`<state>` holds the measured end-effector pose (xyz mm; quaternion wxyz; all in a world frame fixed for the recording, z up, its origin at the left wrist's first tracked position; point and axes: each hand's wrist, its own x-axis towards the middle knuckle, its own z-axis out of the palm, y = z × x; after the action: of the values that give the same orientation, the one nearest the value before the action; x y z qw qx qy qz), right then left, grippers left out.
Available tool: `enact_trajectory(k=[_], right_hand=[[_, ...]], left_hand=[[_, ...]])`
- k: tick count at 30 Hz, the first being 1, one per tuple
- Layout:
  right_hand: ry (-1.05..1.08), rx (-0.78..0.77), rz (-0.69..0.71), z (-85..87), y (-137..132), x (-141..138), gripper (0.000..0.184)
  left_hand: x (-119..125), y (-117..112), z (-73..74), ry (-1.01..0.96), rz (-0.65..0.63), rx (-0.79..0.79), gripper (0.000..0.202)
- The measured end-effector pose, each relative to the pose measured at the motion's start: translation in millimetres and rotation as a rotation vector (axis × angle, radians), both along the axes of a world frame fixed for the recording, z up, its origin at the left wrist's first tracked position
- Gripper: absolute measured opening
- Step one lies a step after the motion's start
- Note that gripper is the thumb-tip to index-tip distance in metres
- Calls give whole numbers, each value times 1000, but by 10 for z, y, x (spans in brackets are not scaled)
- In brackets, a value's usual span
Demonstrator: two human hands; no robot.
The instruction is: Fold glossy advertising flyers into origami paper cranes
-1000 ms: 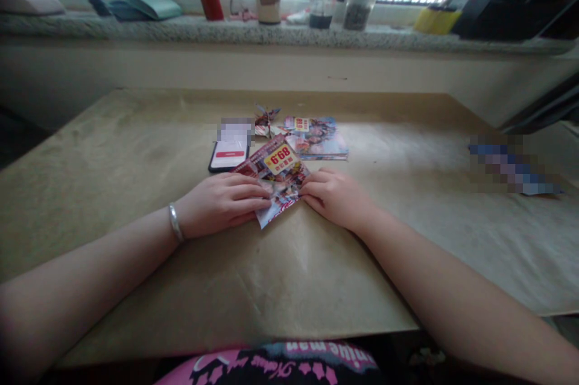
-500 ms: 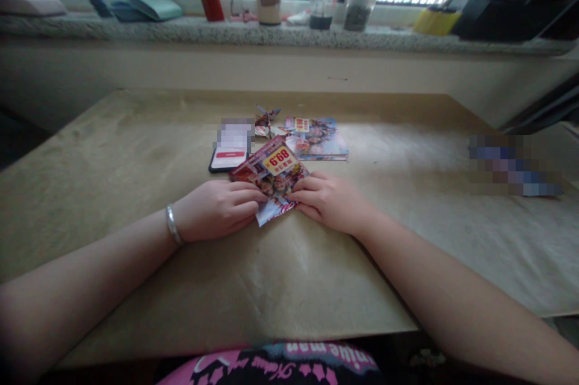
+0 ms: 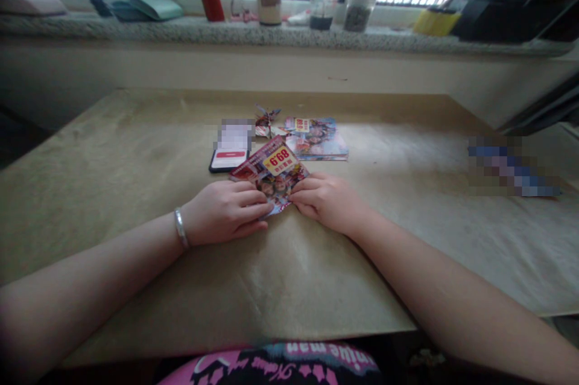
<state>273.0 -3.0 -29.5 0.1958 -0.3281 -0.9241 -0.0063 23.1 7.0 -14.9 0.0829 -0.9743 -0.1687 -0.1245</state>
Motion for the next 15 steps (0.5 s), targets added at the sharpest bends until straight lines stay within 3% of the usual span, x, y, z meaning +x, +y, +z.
enact_trajectory(k=[7, 15], right_hand=[[44, -43, 67, 3, -16, -14, 24], [31, -64, 2, 21, -47, -10, 20]], left_hand=[[-11, 11, -33, -151, 87, -171, 29], [33, 57, -33, -232, 411, -492, 19]])
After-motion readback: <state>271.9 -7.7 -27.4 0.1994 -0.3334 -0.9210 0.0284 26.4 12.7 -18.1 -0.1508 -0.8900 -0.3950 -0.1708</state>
